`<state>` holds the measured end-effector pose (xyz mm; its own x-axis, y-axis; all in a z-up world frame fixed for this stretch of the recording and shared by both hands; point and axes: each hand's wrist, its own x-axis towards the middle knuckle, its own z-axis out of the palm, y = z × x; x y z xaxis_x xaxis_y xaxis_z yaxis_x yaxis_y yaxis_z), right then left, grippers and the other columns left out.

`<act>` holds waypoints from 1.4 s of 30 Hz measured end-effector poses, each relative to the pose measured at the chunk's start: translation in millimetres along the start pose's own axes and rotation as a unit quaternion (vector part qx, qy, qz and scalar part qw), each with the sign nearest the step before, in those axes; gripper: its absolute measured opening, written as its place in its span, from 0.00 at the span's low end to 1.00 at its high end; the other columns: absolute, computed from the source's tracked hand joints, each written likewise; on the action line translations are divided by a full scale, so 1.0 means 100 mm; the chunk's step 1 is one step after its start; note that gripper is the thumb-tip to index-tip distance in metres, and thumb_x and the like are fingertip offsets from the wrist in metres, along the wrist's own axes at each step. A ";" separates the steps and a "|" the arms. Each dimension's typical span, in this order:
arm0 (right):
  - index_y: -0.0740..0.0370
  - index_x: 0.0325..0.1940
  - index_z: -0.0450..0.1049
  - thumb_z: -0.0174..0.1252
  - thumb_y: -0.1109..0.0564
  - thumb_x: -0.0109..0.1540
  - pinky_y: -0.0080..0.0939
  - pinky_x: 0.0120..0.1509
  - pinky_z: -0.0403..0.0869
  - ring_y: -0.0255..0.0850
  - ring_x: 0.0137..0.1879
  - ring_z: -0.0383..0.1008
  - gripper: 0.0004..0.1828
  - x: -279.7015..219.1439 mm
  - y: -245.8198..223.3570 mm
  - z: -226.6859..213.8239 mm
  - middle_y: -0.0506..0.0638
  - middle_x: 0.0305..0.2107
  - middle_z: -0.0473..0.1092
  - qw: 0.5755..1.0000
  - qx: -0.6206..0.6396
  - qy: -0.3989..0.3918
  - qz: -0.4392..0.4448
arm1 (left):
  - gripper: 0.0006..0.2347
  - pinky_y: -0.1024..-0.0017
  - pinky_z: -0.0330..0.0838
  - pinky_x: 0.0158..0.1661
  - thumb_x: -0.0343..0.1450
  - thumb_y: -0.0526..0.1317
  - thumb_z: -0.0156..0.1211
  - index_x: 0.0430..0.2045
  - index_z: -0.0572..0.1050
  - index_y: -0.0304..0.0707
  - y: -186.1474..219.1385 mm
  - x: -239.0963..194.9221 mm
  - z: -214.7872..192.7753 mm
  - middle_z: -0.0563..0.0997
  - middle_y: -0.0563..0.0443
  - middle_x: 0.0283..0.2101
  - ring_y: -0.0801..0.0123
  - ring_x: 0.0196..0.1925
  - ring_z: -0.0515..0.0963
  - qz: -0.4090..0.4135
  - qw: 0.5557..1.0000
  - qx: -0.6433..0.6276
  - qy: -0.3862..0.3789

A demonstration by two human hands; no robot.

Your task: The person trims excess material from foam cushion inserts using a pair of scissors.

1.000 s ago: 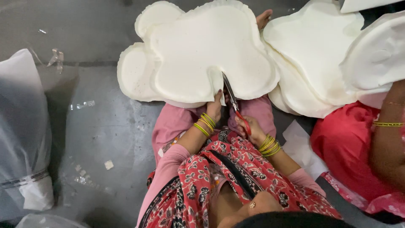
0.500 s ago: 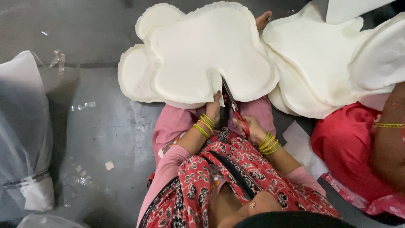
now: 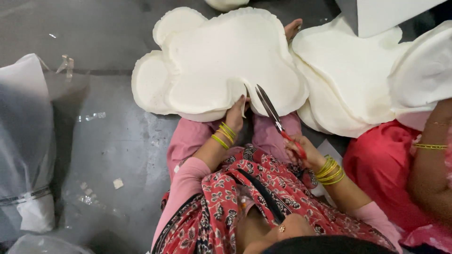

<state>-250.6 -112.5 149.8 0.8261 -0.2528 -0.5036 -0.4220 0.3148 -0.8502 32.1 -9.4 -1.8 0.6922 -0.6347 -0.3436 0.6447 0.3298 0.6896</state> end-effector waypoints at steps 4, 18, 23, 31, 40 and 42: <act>0.61 0.36 0.71 0.57 0.49 0.66 0.33 0.19 0.60 0.33 0.16 0.61 0.13 0.07 -0.08 0.01 0.44 0.17 0.65 0.996 0.028 -0.059 0.060 | 0.15 0.69 0.62 0.58 0.74 0.50 0.59 0.34 0.83 0.35 0.47 -0.51 -0.20 0.80 0.51 0.46 0.67 0.52 0.74 0.006 0.999 0.016 -0.040; 0.58 0.37 0.69 0.56 0.39 0.66 0.32 0.21 0.60 0.31 0.19 0.60 0.20 0.34 -0.31 0.36 0.42 0.18 0.62 0.981 0.090 -0.062 0.163 | 0.12 0.70 0.71 0.48 0.70 0.47 0.66 0.29 0.81 0.34 0.37 -0.65 -0.34 0.81 0.52 0.39 0.68 0.44 0.77 -0.044 0.998 -0.031 -0.027; 0.61 0.35 0.71 0.58 0.41 0.65 0.34 0.20 0.61 0.34 0.17 0.60 0.21 0.44 -0.46 0.32 0.44 0.17 0.63 0.991 0.009 -0.028 0.131 | 0.14 0.73 0.66 0.53 0.70 0.50 0.64 0.29 0.82 0.35 0.35 -0.64 -0.36 0.81 0.56 0.41 0.71 0.47 0.76 -0.025 0.999 0.008 -0.024; 0.61 0.38 0.74 0.59 0.45 0.64 0.32 0.18 0.58 0.32 0.15 0.60 0.16 0.29 -0.61 0.21 0.44 0.15 0.64 0.989 -0.058 -0.020 0.136 | 0.14 0.71 0.64 0.55 0.71 0.49 0.64 0.28 0.81 0.34 0.32 -0.65 -0.36 0.81 0.54 0.43 0.69 0.49 0.75 -0.029 0.999 -0.002 -0.025; 0.60 0.36 0.72 0.60 0.46 0.63 0.32 0.18 0.59 0.31 0.16 0.60 0.15 0.48 -0.74 0.25 0.43 0.15 0.64 0.984 -0.016 -0.030 0.177 | 0.14 0.70 0.64 0.57 0.70 0.49 0.65 0.29 0.82 0.34 0.31 -0.62 -0.37 0.81 0.53 0.44 0.68 0.52 0.75 -0.022 1.000 0.010 -0.019; 0.60 0.34 0.71 0.59 0.43 0.64 0.32 0.17 0.57 0.32 0.15 0.59 0.18 0.49 -0.79 0.30 0.43 0.14 0.63 0.983 -0.032 -0.033 0.177 | 0.14 0.69 0.64 0.56 0.70 0.49 0.64 0.29 0.82 0.35 0.30 -0.60 -0.39 0.81 0.52 0.43 0.67 0.51 0.75 -0.036 0.999 0.004 -0.021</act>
<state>-165.6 -122.4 196.8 0.6447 -0.0777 -0.7605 -0.7082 0.3140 -0.6324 22.1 65.8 14.5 0.6295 -0.6850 -0.3667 0.6899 0.2758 0.6693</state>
